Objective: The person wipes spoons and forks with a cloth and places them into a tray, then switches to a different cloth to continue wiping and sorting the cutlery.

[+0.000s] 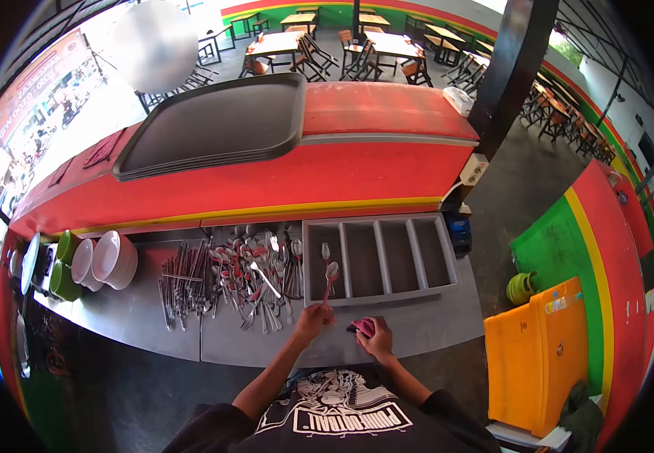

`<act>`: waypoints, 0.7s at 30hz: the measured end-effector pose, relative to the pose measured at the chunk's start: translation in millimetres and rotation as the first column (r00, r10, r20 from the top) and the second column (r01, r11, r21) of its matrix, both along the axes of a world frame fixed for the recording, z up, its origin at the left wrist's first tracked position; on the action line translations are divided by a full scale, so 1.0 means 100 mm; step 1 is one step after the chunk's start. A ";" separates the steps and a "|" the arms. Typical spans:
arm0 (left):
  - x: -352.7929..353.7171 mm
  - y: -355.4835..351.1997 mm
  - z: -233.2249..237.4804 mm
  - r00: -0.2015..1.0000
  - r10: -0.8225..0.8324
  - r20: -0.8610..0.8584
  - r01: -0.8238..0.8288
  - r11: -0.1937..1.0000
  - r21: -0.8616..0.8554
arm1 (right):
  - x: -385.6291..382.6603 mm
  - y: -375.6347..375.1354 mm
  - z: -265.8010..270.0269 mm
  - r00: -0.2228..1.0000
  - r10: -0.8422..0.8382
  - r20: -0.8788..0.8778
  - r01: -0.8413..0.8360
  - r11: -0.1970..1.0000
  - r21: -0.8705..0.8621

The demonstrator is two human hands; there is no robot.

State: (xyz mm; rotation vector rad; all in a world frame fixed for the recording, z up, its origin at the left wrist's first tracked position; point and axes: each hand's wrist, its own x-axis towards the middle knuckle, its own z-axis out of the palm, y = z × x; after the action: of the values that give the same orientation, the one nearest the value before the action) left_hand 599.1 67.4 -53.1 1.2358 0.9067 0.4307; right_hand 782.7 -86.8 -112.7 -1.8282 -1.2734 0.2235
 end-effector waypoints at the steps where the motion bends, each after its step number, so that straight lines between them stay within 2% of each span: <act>1: 0.06 0.03 -0.06 1.000 0.020 0.017 -0.019 0.999 -0.041 | -0.01 0.01 0.01 1.000 -0.013 -0.003 0.013 1.000 0.002; 3: 0.16 0.08 -0.10 0.997 0.070 0.045 -0.064 0.990 -0.128 | 0.00 0.01 -0.01 0.999 -0.032 0.016 0.033 0.999 -0.003; 6: 0.27 0.16 -0.03 0.992 0.067 -0.104 -0.083 0.984 -0.158 | 0.00 0.00 -0.09 0.997 -0.059 0.057 0.061 0.998 -0.022; 9: 0.31 0.23 -0.03 0.982 0.082 -0.168 -0.109 0.981 -0.161 | 0.01 0.02 -0.12 0.995 -0.077 0.057 0.079 0.996 -0.032; 11: 0.27 0.31 -0.30 0.979 0.099 -0.176 -0.120 0.987 -0.110 | 0.01 0.02 -0.13 0.994 -0.088 0.071 0.091 0.995 -0.039; 12: 0.29 0.33 -0.25 0.978 0.110 -0.178 -0.127 0.988 -0.086 | 0.01 0.02 -0.14 0.993 -0.093 0.073 0.096 0.994 -0.047; 15: 0.35 0.34 -0.05 0.921 0.158 -0.355 -0.155 0.987 0.038 | 0.00 0.03 -0.14 0.993 -0.100 0.064 0.104 0.992 -0.066; 18: 0.37 0.34 -0.02 0.868 0.126 -0.481 -0.096 0.992 0.086 | -0.01 0.04 -0.11 0.993 -0.109 0.033 0.111 0.991 -0.068; 21: 0.31 0.32 0.02 0.909 0.118 -0.400 -0.091 0.992 0.086 | -0.01 0.05 -0.13 0.995 -0.096 0.039 0.099 0.993 -0.067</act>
State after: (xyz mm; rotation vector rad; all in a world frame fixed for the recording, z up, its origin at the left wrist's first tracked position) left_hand 630.2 98.9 -51.6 1.3671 1.3267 0.2935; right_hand 781.7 -82.0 -125.7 -1.9560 -1.2106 0.1837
